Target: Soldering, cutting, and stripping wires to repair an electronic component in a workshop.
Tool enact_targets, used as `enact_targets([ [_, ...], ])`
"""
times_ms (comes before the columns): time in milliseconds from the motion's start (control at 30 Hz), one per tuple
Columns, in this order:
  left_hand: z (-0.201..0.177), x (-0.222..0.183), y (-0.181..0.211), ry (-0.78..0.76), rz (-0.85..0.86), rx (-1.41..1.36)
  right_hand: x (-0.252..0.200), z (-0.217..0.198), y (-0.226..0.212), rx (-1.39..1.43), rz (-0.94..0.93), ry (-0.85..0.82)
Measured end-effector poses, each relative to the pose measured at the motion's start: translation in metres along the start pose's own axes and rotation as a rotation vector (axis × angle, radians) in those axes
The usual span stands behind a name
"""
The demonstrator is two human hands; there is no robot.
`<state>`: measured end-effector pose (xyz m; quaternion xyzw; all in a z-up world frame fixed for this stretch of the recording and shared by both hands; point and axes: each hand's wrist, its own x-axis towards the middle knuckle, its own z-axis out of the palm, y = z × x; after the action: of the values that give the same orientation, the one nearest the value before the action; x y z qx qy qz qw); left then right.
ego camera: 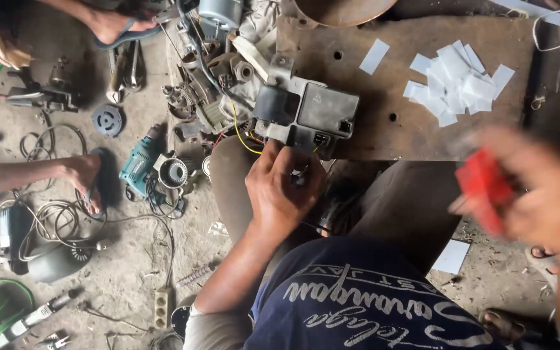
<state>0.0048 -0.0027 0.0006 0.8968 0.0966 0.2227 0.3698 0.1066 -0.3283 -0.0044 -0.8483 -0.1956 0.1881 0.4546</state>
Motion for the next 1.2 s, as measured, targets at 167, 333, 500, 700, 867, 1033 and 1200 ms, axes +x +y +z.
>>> enact_targets([
  [167,-0.002,-0.002,0.002,0.001,0.013,0.003,-0.001,0.065,-0.037,0.147,-0.198,-0.358],
  [333,-0.003,-0.005,0.004,-0.014,-0.009,0.052,-0.004,0.086,0.030,0.550,-0.105,-0.492],
  [500,-0.004,-0.005,0.004,-0.004,0.000,0.059,0.006,0.095,0.039,0.663,-0.132,-0.571],
  [700,-0.002,-0.007,0.000,-0.014,0.001,0.085,0.009,0.095,0.032,0.828,0.267,-0.498],
  [867,-0.002,-0.007,0.001,0.004,0.018,0.071,0.006,0.097,0.033,0.830,0.262,-0.467],
  [1033,-0.080,-0.015,0.023,-0.074,0.082,-0.147,0.003,0.094,0.038,0.799,0.505,-0.411],
  [1200,-0.150,-0.014,0.054,-0.324,0.552,-0.050,0.005,0.087,0.076,0.798,0.462,-0.505],
])
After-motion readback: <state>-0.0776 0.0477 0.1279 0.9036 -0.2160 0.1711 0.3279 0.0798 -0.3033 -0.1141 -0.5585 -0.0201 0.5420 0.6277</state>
